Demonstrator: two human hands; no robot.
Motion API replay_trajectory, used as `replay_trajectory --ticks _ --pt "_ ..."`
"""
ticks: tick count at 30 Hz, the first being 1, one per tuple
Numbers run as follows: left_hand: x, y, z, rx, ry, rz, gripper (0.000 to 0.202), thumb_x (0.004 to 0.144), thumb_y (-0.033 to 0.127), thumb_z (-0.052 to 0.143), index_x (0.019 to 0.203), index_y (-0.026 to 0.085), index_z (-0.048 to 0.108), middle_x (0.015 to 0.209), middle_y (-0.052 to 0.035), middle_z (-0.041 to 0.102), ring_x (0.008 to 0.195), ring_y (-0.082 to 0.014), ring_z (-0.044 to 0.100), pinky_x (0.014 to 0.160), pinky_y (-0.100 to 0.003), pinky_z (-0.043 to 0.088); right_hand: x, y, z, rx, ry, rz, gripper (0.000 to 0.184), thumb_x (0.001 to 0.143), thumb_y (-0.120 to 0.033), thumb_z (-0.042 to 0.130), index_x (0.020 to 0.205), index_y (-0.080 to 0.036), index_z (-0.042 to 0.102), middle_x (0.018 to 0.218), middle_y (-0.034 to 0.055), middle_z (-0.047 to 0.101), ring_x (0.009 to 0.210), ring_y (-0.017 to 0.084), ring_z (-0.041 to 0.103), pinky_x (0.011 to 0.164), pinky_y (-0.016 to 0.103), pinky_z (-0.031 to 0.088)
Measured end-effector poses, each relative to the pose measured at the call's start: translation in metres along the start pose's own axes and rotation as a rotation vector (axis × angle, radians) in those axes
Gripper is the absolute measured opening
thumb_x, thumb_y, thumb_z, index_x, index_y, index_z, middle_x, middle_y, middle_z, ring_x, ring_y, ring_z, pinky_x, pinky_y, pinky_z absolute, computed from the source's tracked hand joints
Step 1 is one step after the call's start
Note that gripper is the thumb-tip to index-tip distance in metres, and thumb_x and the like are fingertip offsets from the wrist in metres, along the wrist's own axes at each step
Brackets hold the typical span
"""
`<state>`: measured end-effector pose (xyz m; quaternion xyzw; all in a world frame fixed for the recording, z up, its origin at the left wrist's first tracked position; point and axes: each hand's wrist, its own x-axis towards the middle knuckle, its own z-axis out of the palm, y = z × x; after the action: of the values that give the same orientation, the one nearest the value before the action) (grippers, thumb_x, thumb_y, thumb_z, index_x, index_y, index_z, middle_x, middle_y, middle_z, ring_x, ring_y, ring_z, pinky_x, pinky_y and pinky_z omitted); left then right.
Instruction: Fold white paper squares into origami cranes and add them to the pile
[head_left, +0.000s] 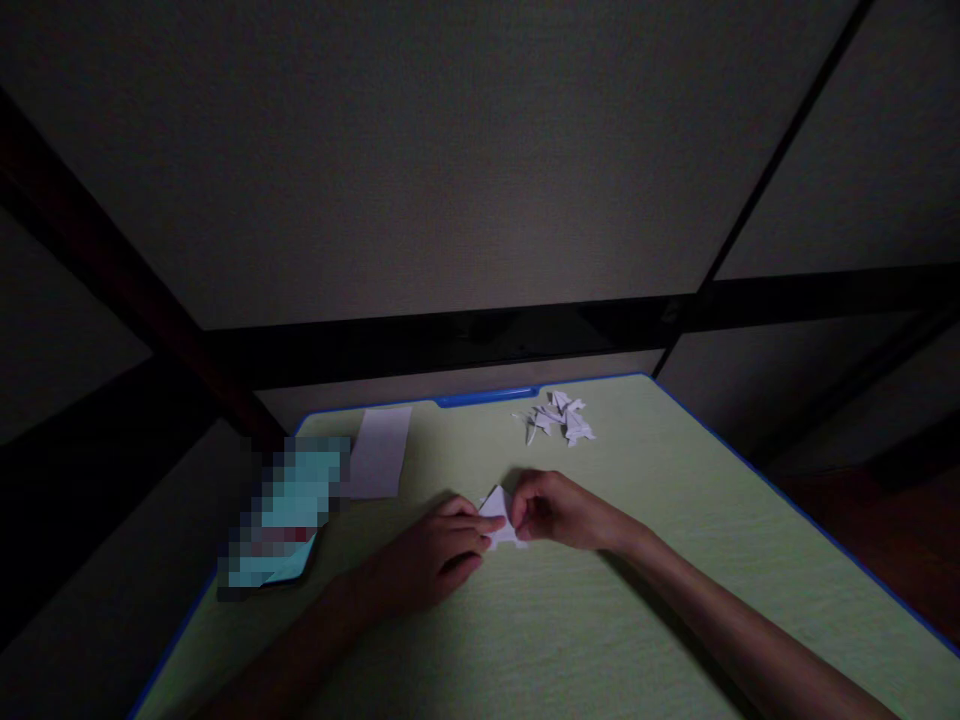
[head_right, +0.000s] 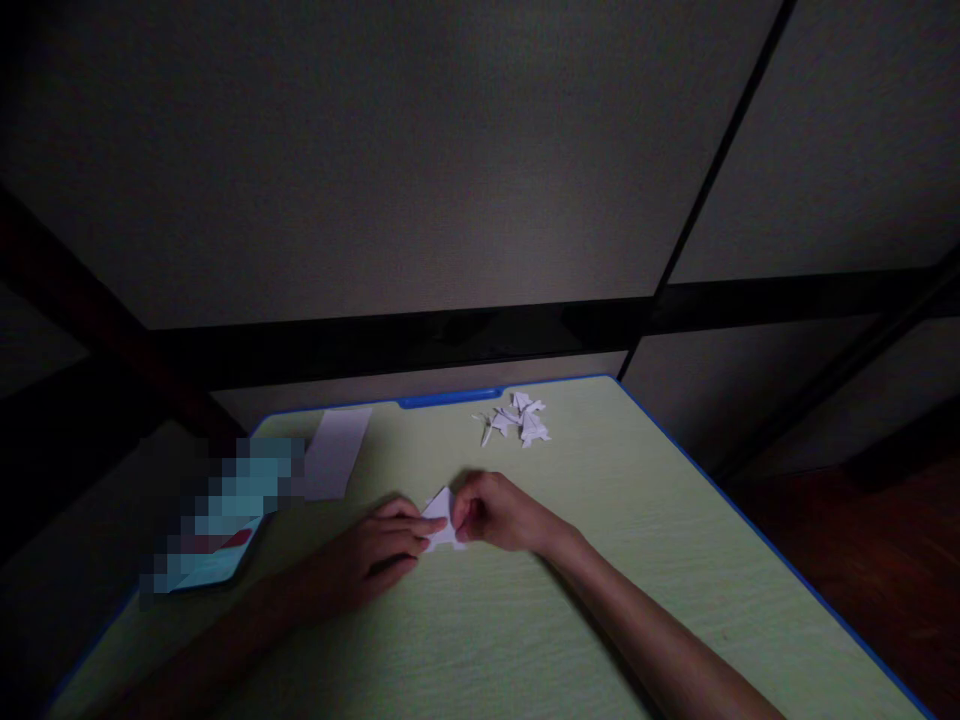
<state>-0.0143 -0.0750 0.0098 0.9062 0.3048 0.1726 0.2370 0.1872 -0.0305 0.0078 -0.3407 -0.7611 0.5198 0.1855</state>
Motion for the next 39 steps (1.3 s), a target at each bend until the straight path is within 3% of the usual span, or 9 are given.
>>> replay_trajectory --ticks 39 --pt "0.0009 0.0013 -0.0023 -0.036 -0.002 -0.031 0.013 0.077 0.010 0.046 0.074 0.015 0.057 0.114 -0.0066 0.056 0.091 -0.0173 0.045 0.080 -0.030 0.039 -0.0005 -0.0004 0.0013 -0.047 0.016 -0.074 0.008 0.064 -0.007 0.060 0.059 -0.011 0.056 0.057 -0.0027 0.050 0.051 0.006 0.044 0.048 0.018 0.034"
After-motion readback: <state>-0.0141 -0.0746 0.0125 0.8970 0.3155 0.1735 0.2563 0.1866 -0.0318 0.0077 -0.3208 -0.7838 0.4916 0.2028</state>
